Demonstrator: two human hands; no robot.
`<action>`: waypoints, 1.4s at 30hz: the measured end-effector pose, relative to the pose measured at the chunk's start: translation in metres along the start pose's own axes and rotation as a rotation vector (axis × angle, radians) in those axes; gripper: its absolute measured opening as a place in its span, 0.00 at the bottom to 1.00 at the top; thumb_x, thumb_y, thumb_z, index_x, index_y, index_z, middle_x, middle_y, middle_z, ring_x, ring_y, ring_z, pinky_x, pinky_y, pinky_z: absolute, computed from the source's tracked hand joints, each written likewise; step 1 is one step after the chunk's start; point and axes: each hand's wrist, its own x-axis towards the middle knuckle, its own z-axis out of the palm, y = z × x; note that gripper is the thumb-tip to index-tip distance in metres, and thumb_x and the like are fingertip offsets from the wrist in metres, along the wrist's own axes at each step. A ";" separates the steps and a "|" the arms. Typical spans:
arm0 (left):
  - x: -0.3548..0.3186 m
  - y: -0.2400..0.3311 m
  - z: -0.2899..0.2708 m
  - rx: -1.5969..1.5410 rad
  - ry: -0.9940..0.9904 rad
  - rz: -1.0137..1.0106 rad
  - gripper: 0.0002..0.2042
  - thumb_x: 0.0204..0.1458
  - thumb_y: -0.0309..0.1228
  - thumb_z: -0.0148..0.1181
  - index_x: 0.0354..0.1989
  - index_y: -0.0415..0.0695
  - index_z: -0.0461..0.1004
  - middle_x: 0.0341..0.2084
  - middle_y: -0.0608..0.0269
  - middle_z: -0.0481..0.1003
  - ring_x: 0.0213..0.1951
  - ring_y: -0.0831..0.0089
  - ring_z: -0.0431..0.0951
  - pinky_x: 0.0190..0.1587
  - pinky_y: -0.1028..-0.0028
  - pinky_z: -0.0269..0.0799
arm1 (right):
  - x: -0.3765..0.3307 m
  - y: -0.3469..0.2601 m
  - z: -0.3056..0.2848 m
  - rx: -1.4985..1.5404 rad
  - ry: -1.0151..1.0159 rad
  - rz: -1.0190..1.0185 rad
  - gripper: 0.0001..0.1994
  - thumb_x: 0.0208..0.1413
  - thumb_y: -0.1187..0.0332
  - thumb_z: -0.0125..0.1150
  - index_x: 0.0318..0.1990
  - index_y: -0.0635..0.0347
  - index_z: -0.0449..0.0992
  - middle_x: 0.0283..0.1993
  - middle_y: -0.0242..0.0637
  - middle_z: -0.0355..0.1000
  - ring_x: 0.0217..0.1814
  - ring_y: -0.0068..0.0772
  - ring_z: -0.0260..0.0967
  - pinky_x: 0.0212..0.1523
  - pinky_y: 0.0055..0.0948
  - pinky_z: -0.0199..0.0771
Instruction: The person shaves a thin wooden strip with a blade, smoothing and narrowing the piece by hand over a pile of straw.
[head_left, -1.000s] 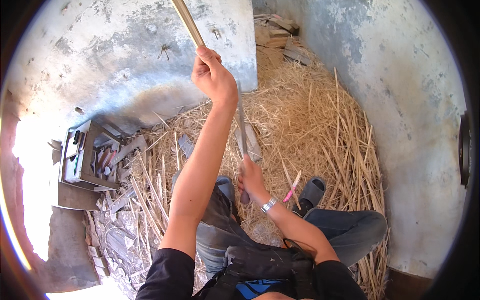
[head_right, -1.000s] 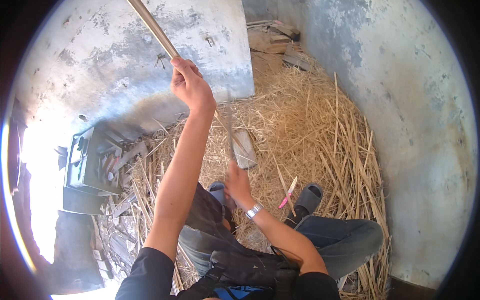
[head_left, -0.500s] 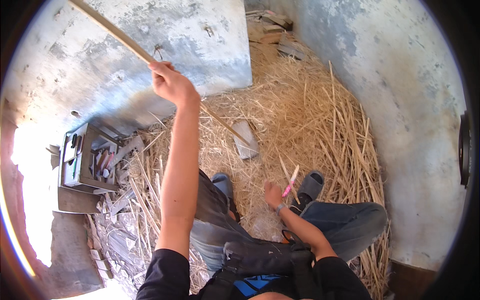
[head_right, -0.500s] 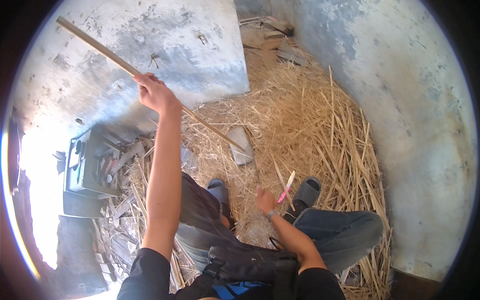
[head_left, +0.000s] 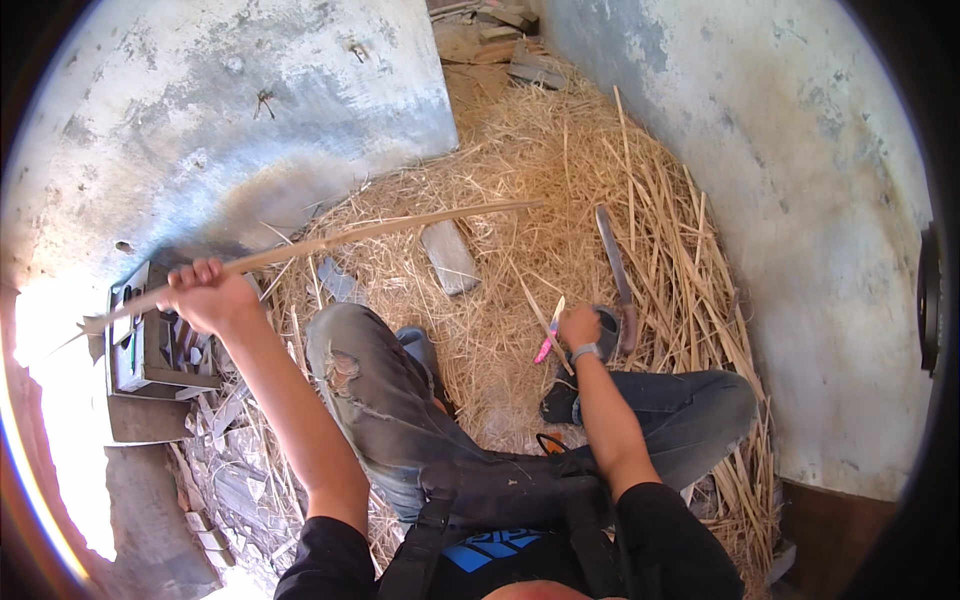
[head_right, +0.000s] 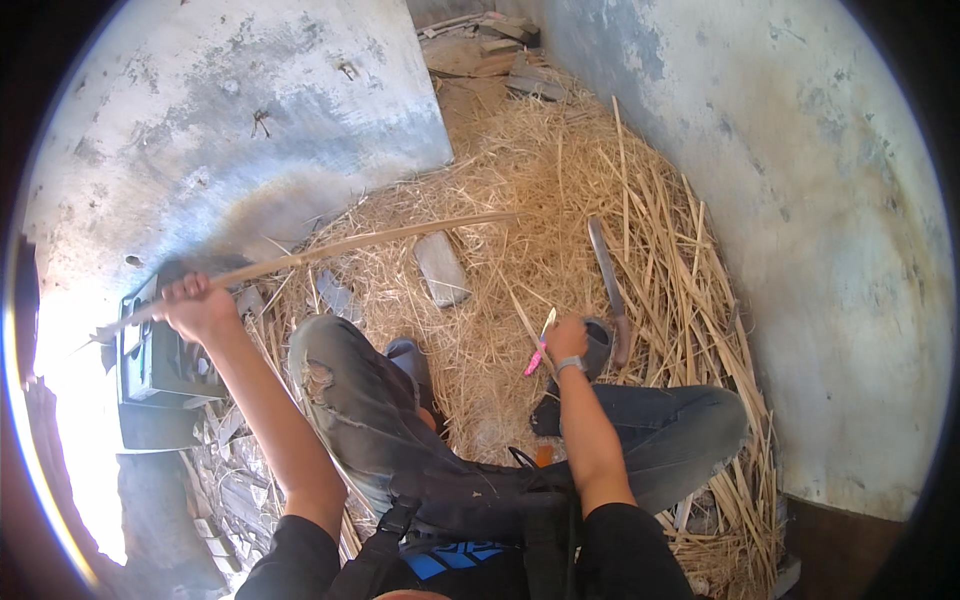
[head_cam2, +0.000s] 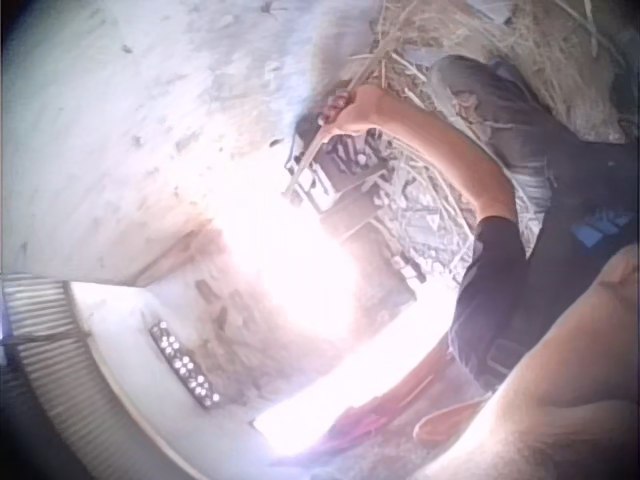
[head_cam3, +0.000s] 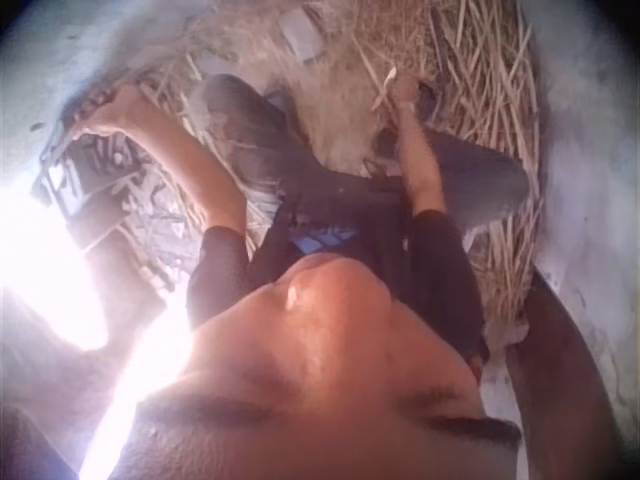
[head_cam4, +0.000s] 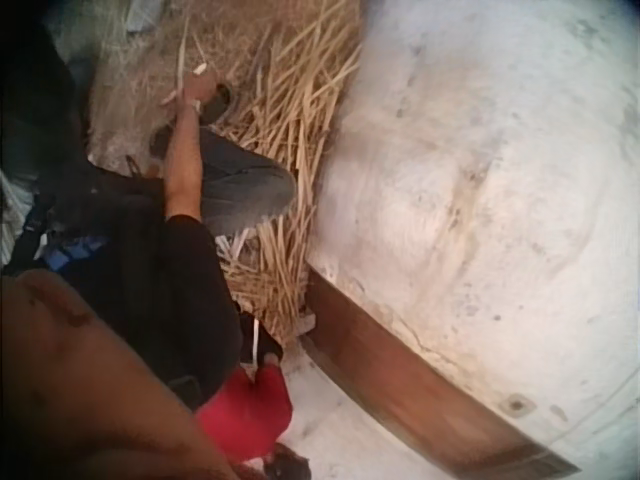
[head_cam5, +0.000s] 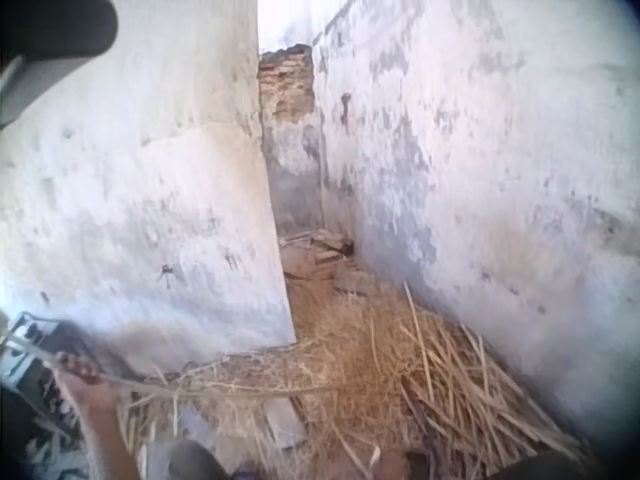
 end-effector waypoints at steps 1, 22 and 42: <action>0.003 0.002 -0.015 -0.039 0.032 -0.022 0.24 0.72 0.53 0.32 0.29 0.49 0.60 0.18 0.74 0.55 0.19 0.79 0.53 0.22 0.76 0.55 | -0.006 0.006 0.022 -0.114 -0.104 0.013 0.19 0.53 0.59 0.65 0.49 0.60 0.80 0.51 0.53 0.79 0.52 0.58 0.78 0.51 0.51 0.79; 0.005 0.027 -0.126 -0.394 0.081 -0.168 0.06 0.54 0.21 0.44 0.26 0.47 0.59 0.20 0.67 0.59 0.23 0.71 0.59 0.29 0.70 0.59 | -0.004 0.005 0.052 0.442 0.477 0.098 0.12 0.63 0.61 0.58 0.39 0.61 0.80 0.40 0.50 0.80 0.38 0.54 0.78 0.39 0.53 0.76; -0.156 -0.004 -0.069 -0.088 -0.320 -0.576 0.23 0.73 0.46 0.36 0.58 0.39 0.66 0.54 0.47 0.71 0.55 0.61 0.73 0.65 0.63 0.69 | -0.065 -0.261 -0.320 1.279 -0.259 -0.702 0.11 0.62 0.66 0.66 0.48 0.59 0.76 0.26 0.25 0.71 0.15 0.09 0.51 0.14 0.18 0.48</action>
